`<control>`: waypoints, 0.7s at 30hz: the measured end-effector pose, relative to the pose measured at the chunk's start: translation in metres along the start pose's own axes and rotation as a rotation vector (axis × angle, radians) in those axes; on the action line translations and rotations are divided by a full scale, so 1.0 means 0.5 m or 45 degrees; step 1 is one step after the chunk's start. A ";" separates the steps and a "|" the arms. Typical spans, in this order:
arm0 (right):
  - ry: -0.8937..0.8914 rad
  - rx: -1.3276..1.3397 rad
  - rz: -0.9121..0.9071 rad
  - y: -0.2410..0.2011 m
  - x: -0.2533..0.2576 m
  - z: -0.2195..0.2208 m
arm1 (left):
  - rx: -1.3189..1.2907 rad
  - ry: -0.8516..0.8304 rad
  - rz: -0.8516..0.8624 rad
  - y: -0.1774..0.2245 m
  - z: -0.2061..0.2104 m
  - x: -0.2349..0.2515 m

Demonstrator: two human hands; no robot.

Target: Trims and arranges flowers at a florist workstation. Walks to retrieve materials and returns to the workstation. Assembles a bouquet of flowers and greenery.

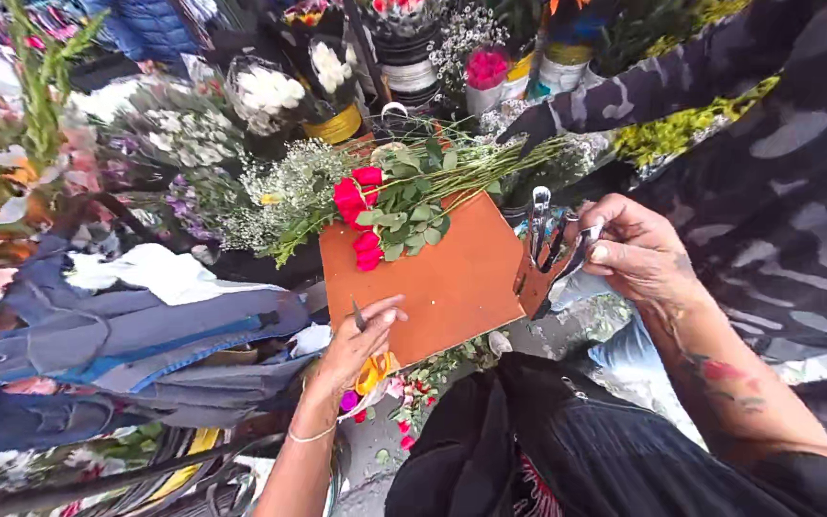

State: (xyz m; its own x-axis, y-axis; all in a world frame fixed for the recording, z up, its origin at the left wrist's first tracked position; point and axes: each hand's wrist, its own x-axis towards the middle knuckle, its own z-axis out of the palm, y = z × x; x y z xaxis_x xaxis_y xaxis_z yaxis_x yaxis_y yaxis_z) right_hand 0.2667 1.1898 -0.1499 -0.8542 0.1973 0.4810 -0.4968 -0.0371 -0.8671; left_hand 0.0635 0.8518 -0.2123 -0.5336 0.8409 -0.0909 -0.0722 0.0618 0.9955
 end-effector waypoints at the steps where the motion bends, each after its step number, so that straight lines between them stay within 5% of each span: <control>1: -0.027 0.034 -0.025 0.007 0.005 0.012 | 0.049 0.007 0.089 0.005 0.028 0.019; 7: -0.028 0.150 -0.034 0.054 -0.032 0.076 | 0.337 -0.064 0.455 0.056 0.212 0.091; 14: 0.089 0.210 0.024 0.063 -0.099 0.054 | 0.530 -0.024 0.305 0.029 0.325 0.110; 21: 0.371 -0.090 -0.108 -0.001 -0.227 -0.087 | 0.562 -0.160 0.321 0.039 0.497 0.181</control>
State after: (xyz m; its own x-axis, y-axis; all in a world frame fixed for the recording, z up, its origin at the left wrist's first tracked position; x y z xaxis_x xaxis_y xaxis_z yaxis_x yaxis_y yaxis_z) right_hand 0.3708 1.2101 -0.2096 -0.7252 0.4695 0.5037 -0.5441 0.0577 -0.8370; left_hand 0.2231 1.0629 -0.1941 -0.3813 0.9152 0.1302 0.4217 0.0469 0.9055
